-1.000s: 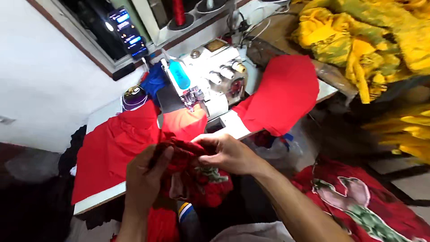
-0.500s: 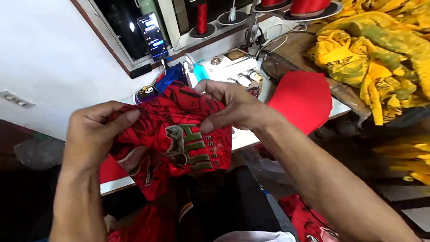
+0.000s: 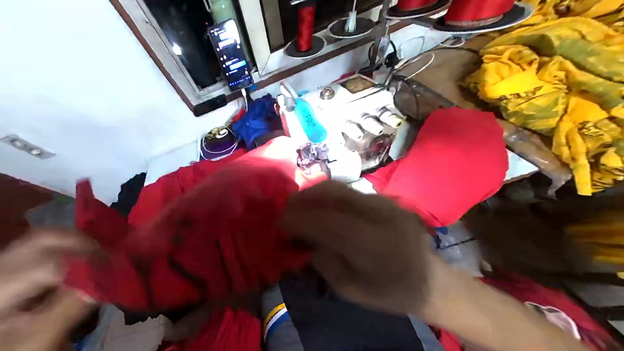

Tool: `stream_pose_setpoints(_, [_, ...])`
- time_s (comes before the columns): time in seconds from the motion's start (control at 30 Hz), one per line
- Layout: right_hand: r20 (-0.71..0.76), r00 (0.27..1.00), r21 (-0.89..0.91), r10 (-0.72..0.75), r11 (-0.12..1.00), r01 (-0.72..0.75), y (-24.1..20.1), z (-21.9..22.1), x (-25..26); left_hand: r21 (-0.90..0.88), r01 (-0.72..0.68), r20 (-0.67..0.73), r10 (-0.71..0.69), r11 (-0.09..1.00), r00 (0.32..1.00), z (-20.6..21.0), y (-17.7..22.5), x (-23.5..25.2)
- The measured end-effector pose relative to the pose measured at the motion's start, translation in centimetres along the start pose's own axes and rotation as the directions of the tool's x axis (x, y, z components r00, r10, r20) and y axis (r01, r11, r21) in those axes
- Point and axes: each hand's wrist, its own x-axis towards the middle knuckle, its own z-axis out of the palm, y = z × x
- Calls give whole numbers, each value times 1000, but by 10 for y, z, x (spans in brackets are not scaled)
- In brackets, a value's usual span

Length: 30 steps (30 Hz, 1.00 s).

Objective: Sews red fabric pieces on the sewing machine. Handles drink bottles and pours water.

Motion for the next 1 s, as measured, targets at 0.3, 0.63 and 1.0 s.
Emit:
stream_pose_setpoints(0.3, [173, 758, -131, 629, 777, -615, 78, 48, -131, 104, 334, 108, -344, 937, 933, 200, -84, -84])
stream_pose_setpoints(0.63, [-75, 921, -401, 382, 834, -379, 116, 73, -86, 270, -53, -52, 69, 962, 996, 276, -50, 40])
stream_pose_setpoints(1.0, [223, 792, 572, 569, 581, -579, 75, 31, -84, -56, 12, 49, -10, 998, 999, 231, -41, 35])
